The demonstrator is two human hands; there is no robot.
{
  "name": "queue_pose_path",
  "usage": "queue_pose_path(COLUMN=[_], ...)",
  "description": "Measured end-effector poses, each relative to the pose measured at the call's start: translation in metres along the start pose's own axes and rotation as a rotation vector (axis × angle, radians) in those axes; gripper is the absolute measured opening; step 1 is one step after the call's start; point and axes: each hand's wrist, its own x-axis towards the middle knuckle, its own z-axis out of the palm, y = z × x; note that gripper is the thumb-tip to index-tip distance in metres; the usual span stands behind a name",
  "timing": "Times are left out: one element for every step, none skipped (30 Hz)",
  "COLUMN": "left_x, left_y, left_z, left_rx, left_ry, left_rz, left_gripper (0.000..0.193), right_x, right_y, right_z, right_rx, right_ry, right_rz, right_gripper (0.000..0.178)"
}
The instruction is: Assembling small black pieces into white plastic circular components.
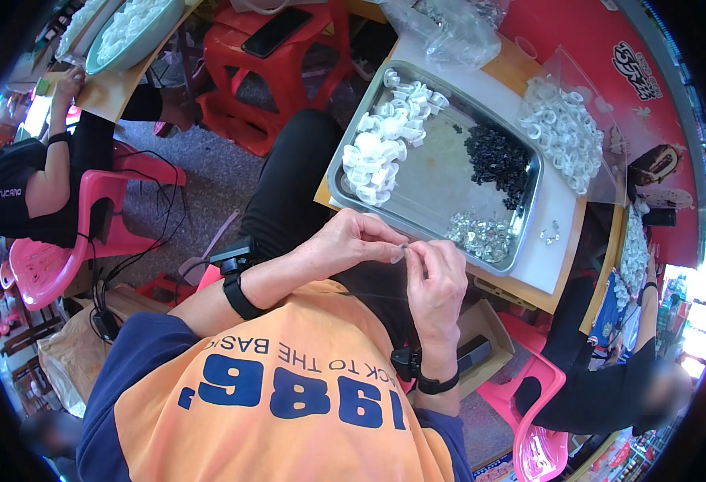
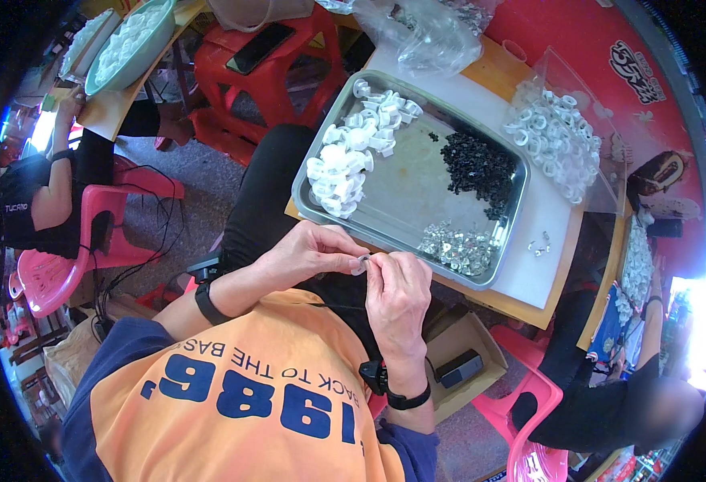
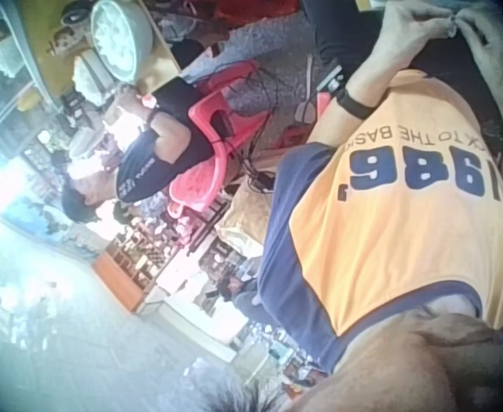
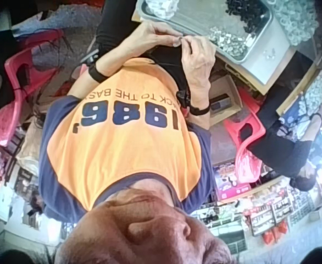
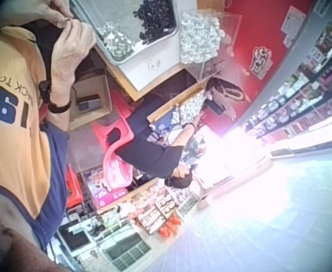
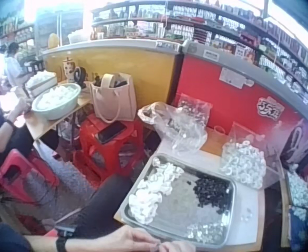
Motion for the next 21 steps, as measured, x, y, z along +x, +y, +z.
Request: queue_pose_path(left_x=[0.000, 0.000, -0.001, -0.002, -0.003, -0.003, -0.002, -0.002, -0.002, -0.002, -0.001, -0.001, -0.002, -0.002, -0.002, -0.004, -0.005, -0.005, -0.004, -0.003, -0.003], left_y=[0.000, -0.001, 0.001, 0.004, 0.005, 0.003, 0.000, -0.002, -0.002, -0.002, -0.002, -0.002, -0.002, -0.003, 0.001, 0.007, 0.011, 0.010, 0.008, 0.007, 0.007], left_z=[0.000, 0.000, 0.001, 0.003, 0.004, 0.004, 0.004, 0.004, 0.004, 0.004, 0.004, 0.004, 0.004, 0.003, 0.004, 0.005, 0.006, 0.006, 0.006, 0.005, 0.005], left_rx=[-0.008, -0.016, -0.017, -0.120, -0.222, -0.222, -0.202, -0.182, -0.180, -0.133, -0.085, -0.086, -0.093, -0.100, -0.100, -0.173, -0.247, -0.246, -0.281, -0.315, -0.315], left_ry=[0.002, 0.003, 0.003, 0.023, 0.043, 0.043, 0.037, 0.032, 0.031, 0.023, 0.015, 0.016, 0.030, 0.045, 0.044, 0.055, 0.067, 0.068, 0.064, 0.060, 0.059], left_rz=[-0.006, -0.013, -0.013, -0.074, -0.134, -0.134, -0.110, -0.086, -0.087, -0.070, -0.054, -0.054, -0.064, -0.074, -0.073, -0.115, -0.156, -0.155, -0.163, -0.172, -0.173], left_gripper=[0.024, 0.023, 0.023, 0.023, 0.023, 0.023, 0.023, 0.023, 0.023, 0.023, 0.024, 0.024, 0.023, 0.023, 0.023, 0.025, 0.027, 0.027, 0.027, 0.026, 0.026], right_x=[0.000, 0.000, 0.000, 0.000, -0.001, -0.001, -0.001, -0.001, -0.002, -0.003, -0.004, -0.004, -0.004, -0.004, -0.005, -0.006, -0.005, -0.002, -0.001, -0.001, -0.002], right_y=[0.001, 0.001, 0.001, 0.001, 0.001, 0.000, 0.000, 0.001, 0.001, 0.002, 0.003, 0.004, 0.004, 0.004, 0.004, 0.004, 0.003, 0.000, -0.002, -0.003, -0.003], right_z=[0.001, 0.000, -0.001, -0.002, -0.002, -0.001, -0.001, 0.000, 0.001, 0.002, 0.003, 0.003, 0.003, 0.002, 0.002, 0.001, -0.002, -0.005, -0.007, -0.006, -0.005], right_rx=[-0.004, -0.004, 0.004, 0.012, 0.011, 0.010, 0.009, 0.009, 0.009, 0.009, 0.009, 0.011, 0.012, 0.012, 0.103, 0.193, 0.193, 0.290, 0.387, 0.388, 0.384], right_ry=[0.001, 0.001, -0.001, -0.003, -0.003, 0.000, 0.003, 0.003, 0.005, 0.007, 0.009, 0.009, 0.009, 0.008, -0.018, -0.045, -0.044, -0.058, -0.072, -0.072, -0.076], right_rz=[-0.017, -0.017, -0.009, -0.001, 0.000, -0.001, -0.003, -0.004, -0.004, -0.005, -0.004, -0.012, -0.020, -0.020, 0.080, 0.179, 0.179, 0.285, 0.390, 0.389, 0.395], right_gripper=[0.011, 0.011, 0.011, 0.010, 0.010, 0.010, 0.010, 0.010, 0.010, 0.011, 0.011, 0.011, 0.011, 0.011, 0.011, 0.010, 0.010, 0.010, 0.010, 0.010, 0.009])
